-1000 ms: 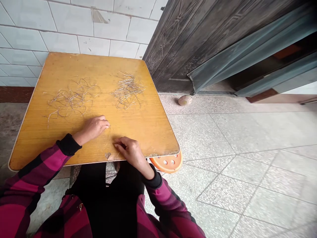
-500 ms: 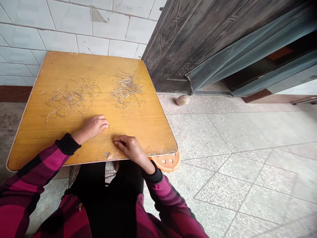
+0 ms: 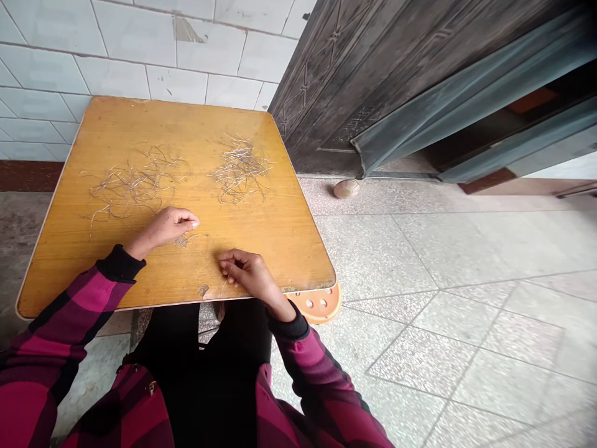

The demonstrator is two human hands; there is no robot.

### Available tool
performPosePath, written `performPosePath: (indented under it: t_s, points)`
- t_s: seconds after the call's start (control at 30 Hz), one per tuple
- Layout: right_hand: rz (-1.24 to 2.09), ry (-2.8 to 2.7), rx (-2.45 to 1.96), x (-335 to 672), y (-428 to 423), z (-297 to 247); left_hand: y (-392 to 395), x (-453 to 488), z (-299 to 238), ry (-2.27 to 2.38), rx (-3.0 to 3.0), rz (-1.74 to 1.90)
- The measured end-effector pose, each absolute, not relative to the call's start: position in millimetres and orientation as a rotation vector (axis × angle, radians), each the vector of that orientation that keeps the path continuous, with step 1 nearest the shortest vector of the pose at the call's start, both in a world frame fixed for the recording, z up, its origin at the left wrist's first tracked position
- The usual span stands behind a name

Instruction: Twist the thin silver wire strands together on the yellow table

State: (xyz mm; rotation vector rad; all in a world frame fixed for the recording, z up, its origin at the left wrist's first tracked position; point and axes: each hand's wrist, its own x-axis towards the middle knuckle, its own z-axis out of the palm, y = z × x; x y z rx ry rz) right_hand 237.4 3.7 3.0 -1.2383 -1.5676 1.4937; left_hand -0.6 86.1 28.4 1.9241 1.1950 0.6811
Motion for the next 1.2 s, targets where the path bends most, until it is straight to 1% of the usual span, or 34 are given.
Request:
performPosePath:
  t_s: [0.1, 0.23, 0.4, 0.53, 0.6, 0.63, 0.7, 0.8, 0.93, 1.0, 1.07, 1.2]
  points:
    - [1.681, -1.272, -1.139, 235.7, 8.4, -1.5, 70.8, 8.6, 37.6, 1.169, 2.01, 0.786]
    - [1.761, -1.085, -1.033, 233.9, 13.1, 1.9, 45.3, 23.0, 48.8, 1.024, 2.133, 0.705]
    - [1.774, -1.085, -0.961, 231.1, 11.9, 16.7, 29.7, 30.3, 52.2, 0.967, 2.297, 0.651]
    - [1.68, -1.193, -0.946, 229.8, 8.1, 23.3, 27.7, 29.8, 51.1, 0.907, 2.31, 0.612]
    - [1.561, -1.319, -0.984, 230.7, 7.2, 26.6, 26.5, 29.5, 51.5, 0.908, 2.315, 0.631]
    - [1.452, -1.423, -1.018, 231.7, 7.3, 28.9, 26.1, 29.2, 52.2, 0.923, 2.291, 0.652]
    - [1.163, -1.711, -1.078, 234.5, 8.9, 35.3, 26.4, 27.9, 54.5, 0.954, 2.18, 0.67]
    - [0.787, -2.126, -1.096, 238.6, 14.1, 46.2, 31.0, 24.3, 59.1, 0.972, 1.954, 0.602]
    - [0.413, -2.308, -1.098, 237.0, 21.0, 56.6, 38.4, 19.5, 67.4, 0.993, 1.77, 0.517]
    - [0.326, -2.356, -1.043, 234.4, 23.2, 61.0, 39.7, 16.8, 73.4, 0.963, 1.696, 0.499]
    - [0.323, -2.368, -1.015, 232.8, 24.8, 65.0, 40.4, 13.0, 78.8, 0.93, 1.622, 0.517]
    - [0.342, -2.352, -1.152, 234.2, 26.8, 64.9, 47.3, 3.5, 75.9, 1.008, 1.547, 0.622]
